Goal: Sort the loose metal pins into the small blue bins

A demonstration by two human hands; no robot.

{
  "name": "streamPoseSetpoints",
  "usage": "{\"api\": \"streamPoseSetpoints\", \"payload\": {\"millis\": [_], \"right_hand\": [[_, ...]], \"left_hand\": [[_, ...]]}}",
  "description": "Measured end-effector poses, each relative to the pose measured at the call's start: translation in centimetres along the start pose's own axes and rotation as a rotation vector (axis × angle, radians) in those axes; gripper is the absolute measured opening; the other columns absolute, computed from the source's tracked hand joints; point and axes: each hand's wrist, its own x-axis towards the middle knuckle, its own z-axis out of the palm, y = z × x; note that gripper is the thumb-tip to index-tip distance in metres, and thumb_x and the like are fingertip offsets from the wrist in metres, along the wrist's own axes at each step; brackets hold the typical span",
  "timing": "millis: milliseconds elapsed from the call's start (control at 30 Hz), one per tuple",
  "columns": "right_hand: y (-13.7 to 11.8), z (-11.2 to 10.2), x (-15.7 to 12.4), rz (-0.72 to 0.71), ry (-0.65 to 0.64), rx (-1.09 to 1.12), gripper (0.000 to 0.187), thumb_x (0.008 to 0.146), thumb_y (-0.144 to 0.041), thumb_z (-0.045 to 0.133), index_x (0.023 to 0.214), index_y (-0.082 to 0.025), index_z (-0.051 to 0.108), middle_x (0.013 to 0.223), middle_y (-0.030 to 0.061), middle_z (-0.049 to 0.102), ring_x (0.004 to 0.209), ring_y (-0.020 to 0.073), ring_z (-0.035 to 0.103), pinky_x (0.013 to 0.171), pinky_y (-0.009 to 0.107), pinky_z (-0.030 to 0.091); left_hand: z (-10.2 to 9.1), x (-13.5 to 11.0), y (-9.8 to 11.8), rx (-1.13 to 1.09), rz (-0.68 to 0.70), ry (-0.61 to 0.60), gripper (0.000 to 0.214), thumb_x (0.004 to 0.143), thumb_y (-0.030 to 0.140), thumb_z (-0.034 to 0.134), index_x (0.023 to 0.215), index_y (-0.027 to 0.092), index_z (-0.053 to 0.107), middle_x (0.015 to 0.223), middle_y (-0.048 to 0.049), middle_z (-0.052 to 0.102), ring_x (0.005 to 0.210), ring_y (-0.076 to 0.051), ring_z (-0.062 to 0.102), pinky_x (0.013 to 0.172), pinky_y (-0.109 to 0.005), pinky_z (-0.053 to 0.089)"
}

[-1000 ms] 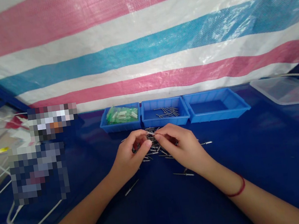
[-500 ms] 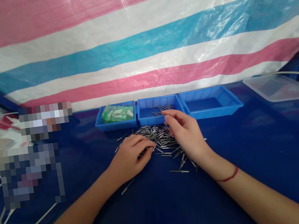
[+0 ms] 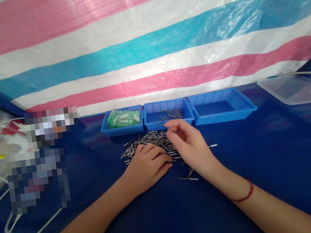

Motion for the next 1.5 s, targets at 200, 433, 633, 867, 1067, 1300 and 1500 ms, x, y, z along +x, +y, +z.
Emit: {"api": "streamPoseSetpoints", "payload": {"millis": [200, 433, 633, 867, 1067, 1300, 1500], "right_hand": [[0.1, 0.0, 0.1, 0.010, -0.023, -0.028, 0.021, 0.082, -0.032, 0.059, 0.099, -0.020, 0.059, 0.065, -0.0037, 0.050, 0.051, 0.0096, 0.044, 0.047, 0.023, 0.036], [-0.1, 0.0, -0.4, -0.090, -0.084, -0.178, 0.018, 0.085, -0.034, 0.056, 0.093, -0.019, 0.062, 0.082, 0.0032, 0.064, 0.067, 0.0141, 0.057, 0.057, 0.026, 0.045], [-1.2, 0.2, -1.1, -0.179, -0.283, -0.404, 0.027, 0.093, -0.036, 0.045, 0.082, -0.019, 0.063, 0.079, 0.0034, 0.066, 0.074, 0.0170, 0.059, 0.065, 0.028, 0.045], [-1.5, 0.6, -1.4, -0.143, -0.366, -0.390, 0.027, 0.094, -0.035, 0.043, 0.080, -0.019, 0.060, 0.068, 0.0001, 0.060, 0.062, 0.0134, 0.053, 0.056, 0.025, 0.039], [-1.4, 0.7, -1.6, -0.094, -0.372, -0.285, 0.025, 0.094, -0.036, 0.045, 0.084, -0.019, 0.061, 0.066, -0.0012, 0.054, 0.060, 0.0120, 0.048, 0.056, 0.024, 0.038], [-1.4, 0.9, -1.5, 0.039, -0.293, -0.117, 0.025, 0.088, -0.041, 0.053, 0.084, -0.018, 0.062, 0.061, -0.0022, 0.051, 0.052, 0.0103, 0.045, 0.046, 0.023, 0.037], [-1.2, 0.9, -1.6, -0.073, -0.174, -0.158, 0.020, 0.084, -0.034, 0.061, 0.095, -0.019, 0.066, 0.068, 0.0001, 0.061, 0.054, 0.0110, 0.051, 0.049, 0.024, 0.042]], "left_hand": [[-0.1, -0.2, 0.5, 0.051, -0.042, -0.033, 0.020, 0.095, 0.030, 0.045, 0.093, 0.019, 0.062, 0.098, -0.0047, 0.063, 0.093, -0.020, 0.049, 0.078, -0.037, 0.031], [0.0, -0.1, 0.5, 0.087, -0.040, 0.031, 0.018, 0.097, 0.027, 0.043, 0.094, 0.018, 0.059, 0.102, -0.0051, 0.061, 0.098, -0.021, 0.050, 0.079, -0.036, 0.034], [-1.6, -0.2, -0.6, -0.156, -0.168, 0.187, 0.023, 0.099, 0.026, 0.037, 0.095, 0.018, 0.058, 0.094, -0.0045, 0.065, 0.088, -0.017, 0.057, 0.079, -0.032, 0.040], [-1.8, -0.4, -1.1, -0.568, -0.342, 0.376, 0.015, 0.090, 0.024, 0.055, 0.103, 0.018, 0.060, 0.094, -0.0029, 0.066, 0.083, -0.014, 0.061, 0.077, -0.026, 0.046], [-2.1, -0.3, -1.0, -0.640, -0.430, 0.333, 0.014, 0.089, 0.029, 0.057, 0.089, 0.017, 0.063, 0.087, -0.0021, 0.066, 0.078, -0.014, 0.059, 0.074, -0.025, 0.046], [-2.0, -0.3, -1.0, -0.657, -0.374, 0.382, 0.013, 0.089, 0.026, 0.057, 0.093, 0.017, 0.065, 0.089, -0.0029, 0.067, 0.077, -0.013, 0.059, 0.073, -0.024, 0.045], [-1.6, -0.3, -1.2, -0.649, -0.380, 0.399, 0.011, 0.088, 0.024, 0.058, 0.094, 0.017, 0.065, 0.090, -0.0028, 0.068, 0.078, -0.013, 0.060, 0.074, -0.024, 0.046]]}}
